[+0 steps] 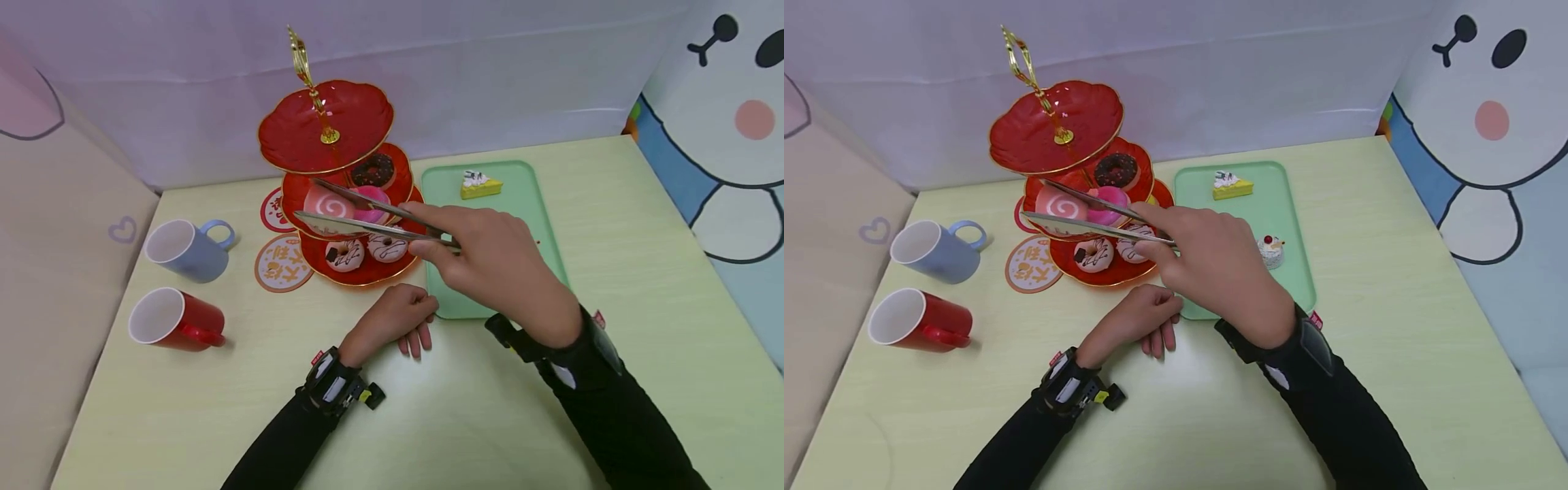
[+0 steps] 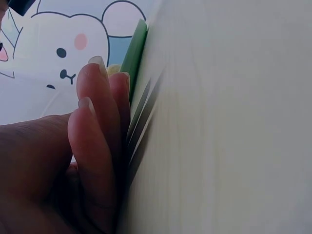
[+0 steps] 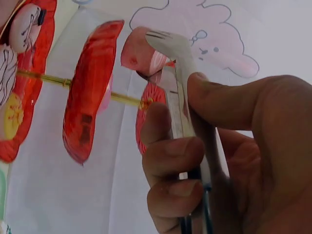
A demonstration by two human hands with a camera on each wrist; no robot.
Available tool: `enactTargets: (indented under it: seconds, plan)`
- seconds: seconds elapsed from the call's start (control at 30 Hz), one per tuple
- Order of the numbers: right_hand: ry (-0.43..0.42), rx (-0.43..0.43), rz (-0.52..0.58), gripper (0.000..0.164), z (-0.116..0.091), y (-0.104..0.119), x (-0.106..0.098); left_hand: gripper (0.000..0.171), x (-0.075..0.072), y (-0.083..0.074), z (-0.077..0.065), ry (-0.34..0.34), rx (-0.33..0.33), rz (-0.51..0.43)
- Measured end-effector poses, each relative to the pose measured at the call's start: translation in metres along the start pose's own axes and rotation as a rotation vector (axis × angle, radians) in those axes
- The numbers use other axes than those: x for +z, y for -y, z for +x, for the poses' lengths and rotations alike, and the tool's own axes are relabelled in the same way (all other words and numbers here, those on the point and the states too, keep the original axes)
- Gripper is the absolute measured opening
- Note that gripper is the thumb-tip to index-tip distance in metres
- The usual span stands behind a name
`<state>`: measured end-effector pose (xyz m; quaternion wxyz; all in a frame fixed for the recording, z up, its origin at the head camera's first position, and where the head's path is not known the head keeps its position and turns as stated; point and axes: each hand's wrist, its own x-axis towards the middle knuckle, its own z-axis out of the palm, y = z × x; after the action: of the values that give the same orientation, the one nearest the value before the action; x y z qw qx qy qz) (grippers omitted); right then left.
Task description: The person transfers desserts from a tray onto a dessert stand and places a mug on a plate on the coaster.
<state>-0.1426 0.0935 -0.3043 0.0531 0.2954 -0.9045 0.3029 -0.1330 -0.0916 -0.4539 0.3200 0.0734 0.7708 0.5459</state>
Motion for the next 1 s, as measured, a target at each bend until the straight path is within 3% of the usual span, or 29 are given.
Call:
enactTargets:
  seconds: [0.2, 0.57, 1.0]
  plan:
    - [0.022, 0.025, -0.011, 0.051, 0.006, 0.006, 0.010, 0.036, 0.002, 0.001, 0.002, -0.001, -0.002, 0.018]
    - [-0.002, -0.002, -0.064, 0.053, 0.012, 0.009, 0.014, 0.036, 0.001, 0.001, 0.001, 0.005, -0.001, 0.015]
    - [0.099, 0.010, -0.074, 0.064, 0.018, 0.009, 0.015, 0.036, 0.001, 0.004, 0.004, 0.012, 0.013, 0.021]
